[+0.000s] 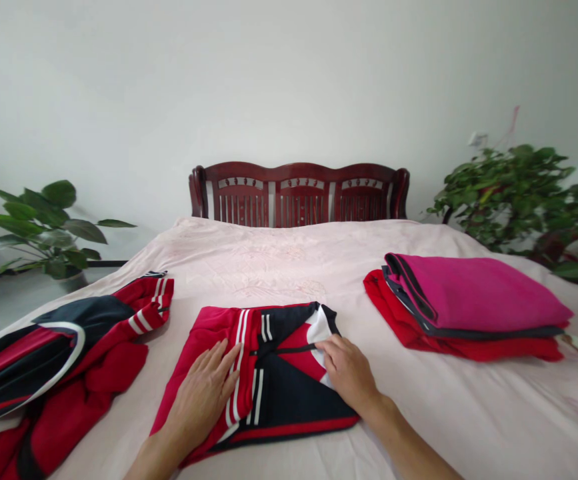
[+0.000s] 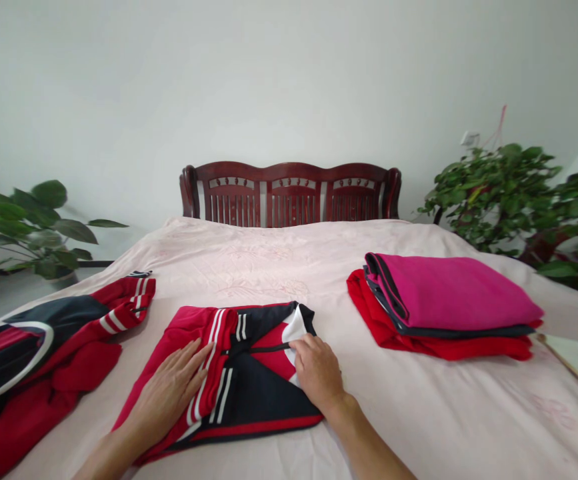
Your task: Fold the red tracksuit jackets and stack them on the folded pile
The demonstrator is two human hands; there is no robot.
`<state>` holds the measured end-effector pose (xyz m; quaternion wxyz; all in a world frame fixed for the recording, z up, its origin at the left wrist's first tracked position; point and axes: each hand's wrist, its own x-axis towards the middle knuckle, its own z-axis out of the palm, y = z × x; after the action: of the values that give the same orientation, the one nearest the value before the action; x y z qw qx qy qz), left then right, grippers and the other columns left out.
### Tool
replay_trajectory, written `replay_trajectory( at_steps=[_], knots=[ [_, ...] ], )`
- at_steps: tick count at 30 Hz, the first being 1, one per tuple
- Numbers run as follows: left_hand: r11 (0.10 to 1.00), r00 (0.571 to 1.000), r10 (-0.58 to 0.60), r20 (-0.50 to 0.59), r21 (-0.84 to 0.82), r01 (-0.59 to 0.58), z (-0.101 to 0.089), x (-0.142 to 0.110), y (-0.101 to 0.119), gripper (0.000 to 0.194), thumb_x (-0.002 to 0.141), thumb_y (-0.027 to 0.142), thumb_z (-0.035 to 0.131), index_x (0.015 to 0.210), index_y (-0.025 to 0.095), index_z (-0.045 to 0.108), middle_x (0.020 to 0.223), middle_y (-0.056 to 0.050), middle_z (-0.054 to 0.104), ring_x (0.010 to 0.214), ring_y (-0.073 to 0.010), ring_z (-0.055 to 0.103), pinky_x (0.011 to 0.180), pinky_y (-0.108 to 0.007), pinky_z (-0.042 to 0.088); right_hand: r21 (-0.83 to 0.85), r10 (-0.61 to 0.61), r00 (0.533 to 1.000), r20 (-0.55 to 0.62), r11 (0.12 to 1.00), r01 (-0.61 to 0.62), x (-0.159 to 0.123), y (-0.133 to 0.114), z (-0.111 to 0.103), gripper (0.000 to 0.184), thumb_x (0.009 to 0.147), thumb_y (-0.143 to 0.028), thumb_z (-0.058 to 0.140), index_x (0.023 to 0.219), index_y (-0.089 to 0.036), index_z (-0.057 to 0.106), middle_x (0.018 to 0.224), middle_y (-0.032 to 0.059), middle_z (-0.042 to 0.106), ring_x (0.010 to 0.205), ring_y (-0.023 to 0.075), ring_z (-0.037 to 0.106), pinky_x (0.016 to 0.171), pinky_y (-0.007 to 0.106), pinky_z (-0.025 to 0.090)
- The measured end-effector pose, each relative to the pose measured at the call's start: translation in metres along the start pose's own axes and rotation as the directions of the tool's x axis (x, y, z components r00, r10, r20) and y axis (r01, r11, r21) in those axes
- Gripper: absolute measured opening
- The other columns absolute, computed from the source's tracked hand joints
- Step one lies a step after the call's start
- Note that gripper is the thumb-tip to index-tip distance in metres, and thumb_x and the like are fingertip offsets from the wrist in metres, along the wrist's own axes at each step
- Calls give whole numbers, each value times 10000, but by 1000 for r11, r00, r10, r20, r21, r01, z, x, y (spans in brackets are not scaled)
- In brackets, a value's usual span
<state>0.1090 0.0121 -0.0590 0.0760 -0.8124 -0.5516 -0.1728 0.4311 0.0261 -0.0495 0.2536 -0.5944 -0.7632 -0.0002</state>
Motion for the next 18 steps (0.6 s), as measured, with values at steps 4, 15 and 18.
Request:
replay_trajectory(
  at_steps=[4,15,18],
  knots=[
    [1000,1000,-8,12,0,8,-1,0,0,476,1000,400,375,1456,292,462,1487,-97,506,1372,-261,463,1109,-467,414,4,2,1000,13,1000,-2,0,1,1,343,888,-106,436,1047,-244,707,1024,40,689,1002,192,598,912,309,448],
    [1000,1000,-23,19,-11,24,-1,0,1,476,1000,403,369,1453,297,465,1490,-99,503,1374,-261,461,1119,-465,401,-1,1,1000,12,1000,-1,0,1,0,344,886,-104,436,1048,-244,705,1018,39,689,1000,194,598,911,309,445],
    [1000,999,-20,26,-6,20,-1,0,1,477,1002,401,363,1456,292,461,1490,-103,502,1377,-260,457,1116,-469,403,1,-4,1000,2,1000,4,0,1,0,339,882,-98,440,1036,-240,706,1006,36,686,992,194,602,899,307,448]
  ],
)
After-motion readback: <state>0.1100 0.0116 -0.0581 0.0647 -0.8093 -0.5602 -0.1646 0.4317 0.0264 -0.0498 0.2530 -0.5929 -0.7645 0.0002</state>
